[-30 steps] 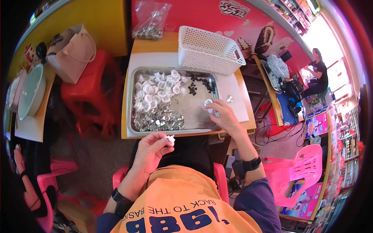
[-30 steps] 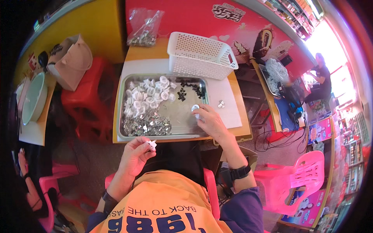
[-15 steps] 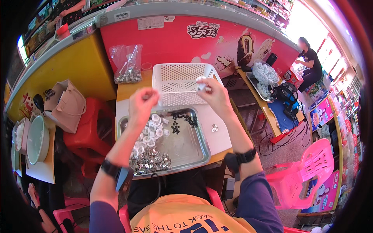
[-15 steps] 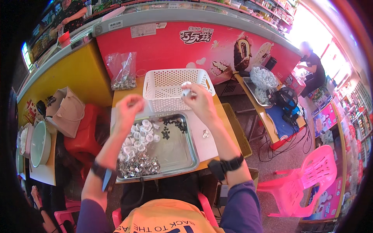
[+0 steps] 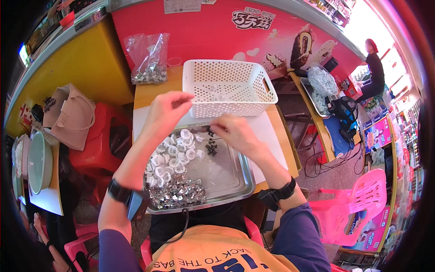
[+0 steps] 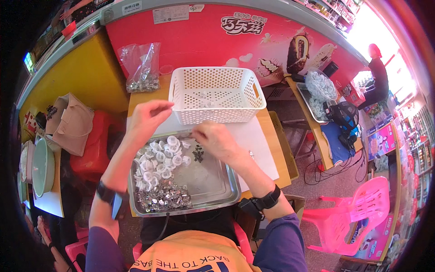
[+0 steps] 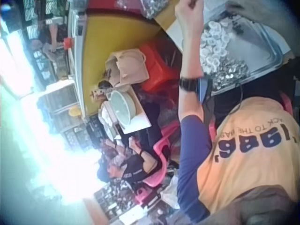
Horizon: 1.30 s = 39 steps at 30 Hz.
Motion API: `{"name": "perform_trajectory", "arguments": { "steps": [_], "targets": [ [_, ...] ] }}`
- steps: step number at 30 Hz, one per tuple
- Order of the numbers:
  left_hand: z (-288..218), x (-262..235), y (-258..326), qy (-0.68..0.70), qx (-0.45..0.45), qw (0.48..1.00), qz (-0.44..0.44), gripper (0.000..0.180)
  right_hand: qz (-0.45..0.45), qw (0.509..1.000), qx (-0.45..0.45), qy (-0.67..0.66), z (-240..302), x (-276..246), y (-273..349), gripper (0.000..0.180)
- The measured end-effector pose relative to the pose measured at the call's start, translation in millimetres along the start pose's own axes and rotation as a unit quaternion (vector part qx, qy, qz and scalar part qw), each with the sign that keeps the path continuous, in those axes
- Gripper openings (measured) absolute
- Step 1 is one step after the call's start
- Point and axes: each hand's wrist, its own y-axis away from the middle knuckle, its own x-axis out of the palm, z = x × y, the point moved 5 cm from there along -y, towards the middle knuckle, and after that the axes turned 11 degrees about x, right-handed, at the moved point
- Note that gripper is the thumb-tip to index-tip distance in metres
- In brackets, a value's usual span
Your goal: Assembling small white plastic floral parts and silver metal components into a tray.
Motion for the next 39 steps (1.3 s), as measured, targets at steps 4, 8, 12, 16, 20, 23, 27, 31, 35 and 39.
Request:
{"name": "perform_trajectory", "arguments": {
  "steps": [4, 8, 12, 16, 20, 23, 27, 31, 35, 39],
  "targets": [
    [-17.8, -25.0, 72.1, 0.193, -0.141, 0.97, -0.044, 0.021, 0.077, 0.992, -0.001, 0.096, -17.6, 55.5, 13.6, 0.017],
    [-5.2, -11.7, 144.9, 0.32, -0.21, 0.921, -0.079, 0.016, 0.091, 0.992, 0.04, 0.079, -29.9, 68.1, 18.7, 0.015],
    [14.7, 15.5, 186.8, 0.434, -0.281, 0.85, -0.098, 0.015, 0.075, 0.984, 0.158, -0.024, 0.7, 44.4, 42.5, 0.015],
    [9.0, 37.4, 192.4, 0.528, -0.316, 0.784, -0.081, 0.022, 0.062, 0.941, 0.279, -0.18, 19.7, 35.2, 80.0, 0.017],
    [-8.2, 48.7, 192.4, 0.589, -0.348, 0.723, -0.094, 0.035, -0.011, 0.963, 0.218, -0.158, 53.6, 35.5, 102.7, 0.012],
    [-11.3, 56.3, 195.9, 0.596, -0.326, 0.726, -0.11, 0.034, -0.066, 0.992, 0.103, 0.015, 71.6, 43.8, 121.1, 0.013],
    [-2.4, 58.1, 212.6, 0.531, -0.353, 0.762, -0.115, 0.027, -0.054, 0.989, -0.045, 0.133, 90.9, 56.2, 137.0, 0.022],
    [1.1, 30.6, 230.5, 0.531, -0.37, 0.752, -0.125, 0.026, 0.021, 1.0, 0.008, 0.002, 65.0, 52.8, 141.3, 0.017],
    [9.0, -5.4, 247.6, 0.651, -0.321, 0.666, -0.174, 0.031, 0.052, 0.993, 0.105, 0.025, 7.9, 44.4, 145.6, 0.011],
    [4.2, -15.5, 254.2, 0.642, -0.317, 0.673, -0.186, 0.031, 0.063, 0.996, 0.045, 0.052, 2.6, 49.2, 137.5, 0.008]
  ]
}}
